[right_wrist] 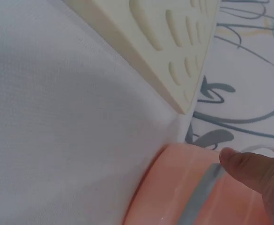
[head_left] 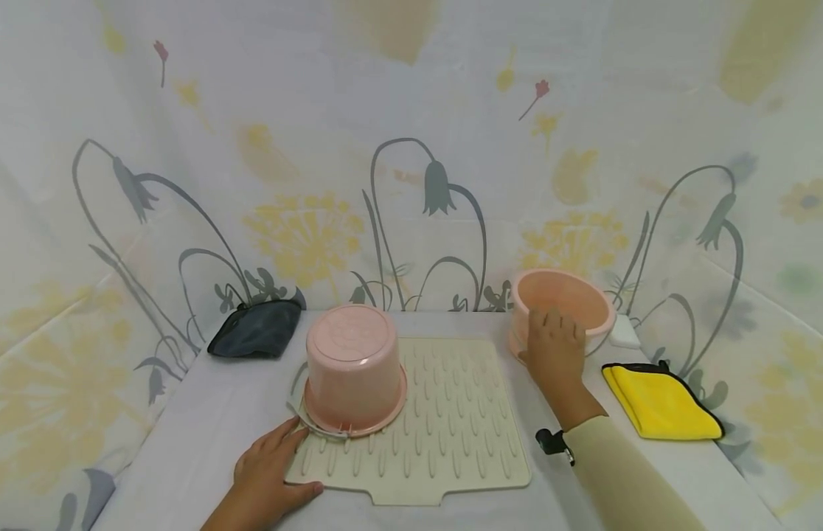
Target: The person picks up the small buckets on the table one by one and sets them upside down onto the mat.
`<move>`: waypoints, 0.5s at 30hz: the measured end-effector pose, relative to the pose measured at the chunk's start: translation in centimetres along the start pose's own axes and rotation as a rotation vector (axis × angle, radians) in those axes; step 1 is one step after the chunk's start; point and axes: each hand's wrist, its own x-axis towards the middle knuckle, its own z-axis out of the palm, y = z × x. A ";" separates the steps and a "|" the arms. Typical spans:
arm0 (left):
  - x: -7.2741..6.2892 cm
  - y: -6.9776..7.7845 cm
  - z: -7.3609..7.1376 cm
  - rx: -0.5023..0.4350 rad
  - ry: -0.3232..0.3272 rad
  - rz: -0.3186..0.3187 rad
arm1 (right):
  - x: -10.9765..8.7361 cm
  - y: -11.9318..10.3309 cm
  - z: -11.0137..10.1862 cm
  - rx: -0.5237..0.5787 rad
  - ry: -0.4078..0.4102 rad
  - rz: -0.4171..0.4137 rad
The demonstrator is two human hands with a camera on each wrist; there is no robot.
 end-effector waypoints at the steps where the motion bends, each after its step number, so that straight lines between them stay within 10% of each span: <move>1: 0.0 0.0 0.0 0.000 0.000 0.001 | 0.0 -0.1 0.0 -0.006 -0.002 -0.001; 15: 0.0 -0.1 0.0 0.022 0.007 0.009 | -0.7 0.3 -0.4 0.051 0.003 0.009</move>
